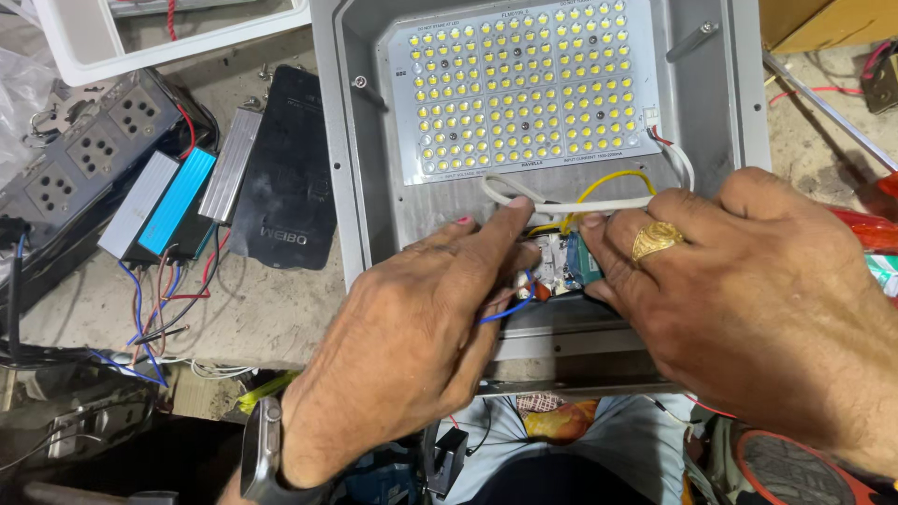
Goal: The person repairs an LED floodlight by removing the driver, inspecting the internal circuit board, and reconnecting wires. They handle the LED panel, driver, and various wires while seated at a cluttered workbench.
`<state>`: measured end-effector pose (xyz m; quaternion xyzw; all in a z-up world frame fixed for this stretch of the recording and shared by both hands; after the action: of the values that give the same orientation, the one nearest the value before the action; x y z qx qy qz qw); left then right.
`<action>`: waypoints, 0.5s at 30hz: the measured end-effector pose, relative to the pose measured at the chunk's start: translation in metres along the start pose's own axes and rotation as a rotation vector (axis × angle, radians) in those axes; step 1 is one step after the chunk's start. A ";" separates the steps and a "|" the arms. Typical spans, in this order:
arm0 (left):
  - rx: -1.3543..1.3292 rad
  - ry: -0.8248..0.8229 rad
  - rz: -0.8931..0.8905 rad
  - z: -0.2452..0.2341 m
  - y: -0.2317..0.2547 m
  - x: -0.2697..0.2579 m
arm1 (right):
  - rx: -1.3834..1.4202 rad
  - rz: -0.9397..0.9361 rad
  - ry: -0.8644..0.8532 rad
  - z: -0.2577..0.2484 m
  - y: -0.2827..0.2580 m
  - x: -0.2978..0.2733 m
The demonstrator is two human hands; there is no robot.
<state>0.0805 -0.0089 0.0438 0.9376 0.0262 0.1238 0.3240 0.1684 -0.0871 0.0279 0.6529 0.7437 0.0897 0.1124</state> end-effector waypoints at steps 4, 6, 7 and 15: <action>0.004 -0.046 -0.099 0.013 -0.018 0.005 | 0.020 0.041 -0.019 -0.003 0.002 0.003; -0.012 -0.020 -0.120 0.011 -0.019 0.002 | 0.010 0.049 -0.023 -0.004 0.003 0.002; -0.028 0.030 -0.094 0.005 -0.015 -0.002 | 0.020 0.051 -0.028 -0.002 0.003 0.002; -0.112 0.283 0.016 -0.023 -0.005 -0.020 | 0.053 0.042 0.023 -0.002 0.003 -0.001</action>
<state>0.0552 0.0066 0.0536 0.8914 0.0572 0.2586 0.3677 0.1708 -0.0878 0.0308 0.6701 0.7331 0.0796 0.0846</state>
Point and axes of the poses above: each hand's wrist, its own x-axis towards the middle knuckle, its own z-axis out of the palm, y = z × x, the point moved 10 cm from there along x, towards the middle knuckle, and after that the axes turned 6 degrees about -y, right-handed, at the moved point
